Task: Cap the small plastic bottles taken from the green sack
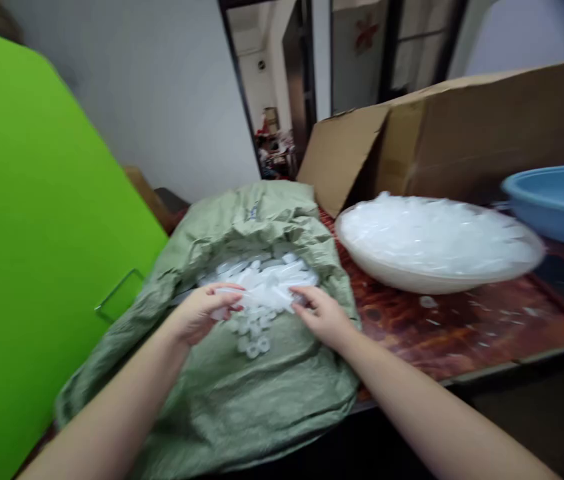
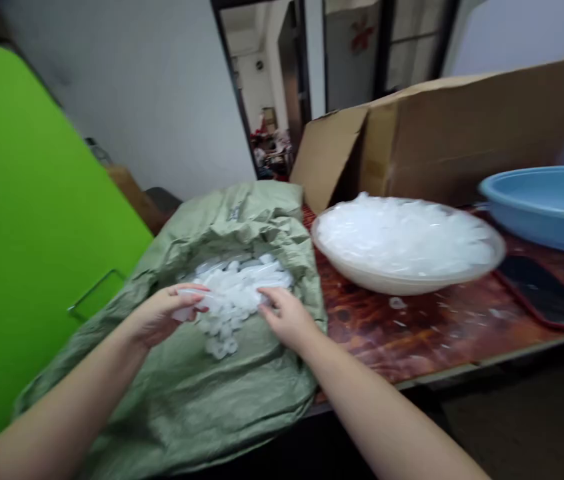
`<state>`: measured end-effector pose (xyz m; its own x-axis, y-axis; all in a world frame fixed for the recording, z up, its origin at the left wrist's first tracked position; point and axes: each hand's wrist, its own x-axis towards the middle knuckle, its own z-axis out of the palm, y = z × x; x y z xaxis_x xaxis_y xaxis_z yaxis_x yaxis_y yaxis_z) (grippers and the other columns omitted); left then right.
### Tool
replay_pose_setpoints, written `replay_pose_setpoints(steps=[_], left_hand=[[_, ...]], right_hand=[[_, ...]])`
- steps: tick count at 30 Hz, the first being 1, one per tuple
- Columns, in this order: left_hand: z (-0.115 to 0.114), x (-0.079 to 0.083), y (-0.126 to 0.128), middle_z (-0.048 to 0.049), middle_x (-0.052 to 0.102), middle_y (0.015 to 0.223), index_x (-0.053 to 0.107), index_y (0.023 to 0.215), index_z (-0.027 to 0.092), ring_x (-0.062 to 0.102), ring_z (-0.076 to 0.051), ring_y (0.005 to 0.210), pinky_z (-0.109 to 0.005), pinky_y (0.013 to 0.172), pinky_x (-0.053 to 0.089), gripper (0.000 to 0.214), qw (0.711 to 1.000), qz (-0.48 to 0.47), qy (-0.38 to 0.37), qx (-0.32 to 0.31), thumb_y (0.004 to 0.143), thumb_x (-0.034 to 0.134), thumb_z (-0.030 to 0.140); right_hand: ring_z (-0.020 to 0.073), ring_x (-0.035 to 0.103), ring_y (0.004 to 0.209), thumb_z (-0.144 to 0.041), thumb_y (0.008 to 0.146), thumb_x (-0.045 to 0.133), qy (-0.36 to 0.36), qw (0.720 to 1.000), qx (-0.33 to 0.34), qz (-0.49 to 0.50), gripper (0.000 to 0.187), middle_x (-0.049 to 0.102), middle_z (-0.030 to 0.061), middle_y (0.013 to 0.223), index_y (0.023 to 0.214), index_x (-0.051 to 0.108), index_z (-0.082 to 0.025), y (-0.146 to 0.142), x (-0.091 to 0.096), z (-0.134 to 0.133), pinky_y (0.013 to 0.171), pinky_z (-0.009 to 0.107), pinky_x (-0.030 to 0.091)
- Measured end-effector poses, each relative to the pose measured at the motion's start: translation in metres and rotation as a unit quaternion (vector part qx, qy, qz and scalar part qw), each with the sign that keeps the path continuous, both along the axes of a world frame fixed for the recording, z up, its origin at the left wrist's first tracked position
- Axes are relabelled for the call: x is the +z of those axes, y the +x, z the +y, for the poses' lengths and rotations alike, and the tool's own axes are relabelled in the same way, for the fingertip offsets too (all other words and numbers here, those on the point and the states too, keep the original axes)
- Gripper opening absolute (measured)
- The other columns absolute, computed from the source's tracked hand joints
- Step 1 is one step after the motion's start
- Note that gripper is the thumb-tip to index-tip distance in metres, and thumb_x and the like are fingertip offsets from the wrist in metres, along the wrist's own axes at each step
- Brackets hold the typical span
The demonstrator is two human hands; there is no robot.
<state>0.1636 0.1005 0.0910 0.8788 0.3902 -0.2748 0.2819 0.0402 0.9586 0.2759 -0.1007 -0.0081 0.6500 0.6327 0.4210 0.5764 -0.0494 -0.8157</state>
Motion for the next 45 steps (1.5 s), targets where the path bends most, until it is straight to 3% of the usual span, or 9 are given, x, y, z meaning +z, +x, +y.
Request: replay_pose_setpoints(steps=[3, 8, 16, 21, 24, 30, 36, 41, 45], left_hand=[[-0.031, -0.022, -0.056, -0.0044, 0.065, 0.063, 0.068, 0.080, 0.013, 0.051, -0.008, 0.047, -0.017, 0.046, 0.035, 0.038, 0.995, -0.034, -0.088, -0.016, 0.049, 0.082, 0.030], [-0.077, -0.058, -0.115, -0.0022, 0.064, 0.065, 0.070, 0.076, 0.017, 0.052, -0.008, 0.052, -0.018, 0.050, 0.038, 0.031, 0.981, -0.107, -0.159, -0.026, 0.050, 0.083, 0.029], [-0.114, -0.065, -0.134, -0.0077, 0.057, 0.107, 0.072, 0.082, 0.022, 0.054, -0.022, 0.102, -0.032, 0.090, 0.043, 0.023, 0.978, -0.161, 0.098, -0.090, 0.060, 0.077, 0.023], [-0.119, -0.069, -0.139, -0.0079, 0.052, 0.104, 0.072, 0.088, 0.022, 0.056, -0.017, 0.093, -0.029, 0.085, 0.046, 0.024, 0.963, -0.177, 0.169, -0.114, 0.064, 0.073, 0.024], [-0.114, -0.070, -0.137, -0.0088, 0.053, 0.102, 0.072, 0.086, 0.019, 0.056, -0.017, 0.092, -0.030, 0.084, 0.046, 0.023, 0.957, -0.187, 0.180, -0.134, 0.064, 0.073, 0.023], [-0.099, -0.069, -0.132, -0.0045, 0.061, 0.073, 0.071, 0.076, 0.012, 0.052, -0.007, 0.060, -0.018, 0.057, 0.043, 0.022, 0.971, -0.071, -0.101, -0.207, 0.059, 0.078, 0.025], [-0.115, -0.089, -0.139, -0.0025, 0.059, 0.058, 0.068, 0.068, 0.014, 0.050, -0.008, 0.040, -0.015, 0.034, 0.034, 0.023, 0.891, -0.064, -0.428, -0.136, 0.054, 0.081, 0.028], [-0.124, -0.110, -0.153, -0.0044, 0.061, 0.058, 0.069, 0.069, 0.015, 0.049, -0.008, 0.037, -0.014, 0.032, 0.035, 0.020, 0.842, -0.024, -0.516, -0.153, 0.057, 0.079, 0.027], [-0.124, -0.125, -0.161, -0.0022, 0.057, 0.050, 0.068, 0.066, 0.013, 0.048, -0.008, 0.034, -0.015, 0.030, 0.033, 0.024, 0.855, 0.033, -0.495, -0.151, 0.052, 0.082, 0.027]], right_hand=[[0.0187, 0.058, 0.091, -0.035, 0.083, 0.052, 0.037, 0.996, -0.004, 0.079, 0.038, 0.061, 0.0097, 0.108, 0.116, 0.054, -0.017, -0.010, 0.006, -0.004, 0.080, 0.034, 0.047], [0.0162, 0.062, 0.087, -0.040, 0.081, 0.056, 0.064, 0.963, 0.136, 0.223, 0.032, 0.062, 0.0072, 0.106, 0.106, 0.052, -0.020, -0.055, 0.038, -0.015, 0.079, 0.032, 0.050], [0.0149, 0.063, 0.091, -0.037, 0.084, 0.055, 0.090, 0.926, 0.166, 0.328, 0.023, 0.058, 0.0058, 0.121, 0.104, 0.050, -0.026, -0.119, 0.029, -0.042, 0.080, 0.031, 0.052], [0.0147, 0.061, 0.080, -0.035, 0.077, 0.065, 0.061, 0.944, 0.114, 0.304, 0.025, 0.064, 0.0036, 0.088, 0.098, 0.061, -0.023, -0.114, 0.017, -0.060, 0.072, 0.027, 0.052], [0.0143, 0.060, 0.080, -0.031, 0.077, 0.065, 0.010, 0.944, 0.156, 0.289, 0.025, 0.062, 0.0047, 0.088, 0.100, 0.064, -0.021, -0.102, 0.019, -0.070, 0.071, 0.025, 0.051], [0.0150, 0.060, 0.093, -0.017, 0.077, 0.066, -0.009, 0.917, 0.300, 0.262, 0.025, 0.064, 0.0048, 0.102, 0.101, 0.068, -0.024, -0.083, 0.026, -0.077, 0.078, 0.026, 0.050], [0.0117, 0.059, 0.098, -0.006, 0.077, 0.063, 0.067, 0.889, 0.347, 0.291, 0.035, 0.064, 0.0016, 0.104, 0.101, 0.066, -0.030, -0.092, 0.016, -0.078, 0.081, 0.023, 0.049], [0.0125, 0.060, 0.094, -0.009, 0.077, 0.063, -0.019, 0.928, 0.318, 0.192, 0.027, 0.062, 0.0044, 0.103, 0.098, 0.067, -0.025, -0.108, 0.015, -0.099, 0.080, 0.023, 0.049], [0.0125, 0.060, 0.074, -0.030, 0.077, 0.065, -0.160, 0.938, 0.237, 0.194, 0.021, 0.064, 0.0044, 0.084, 0.094, 0.066, -0.018, -0.130, 0.002, -0.110, 0.066, 0.021, 0.048]])
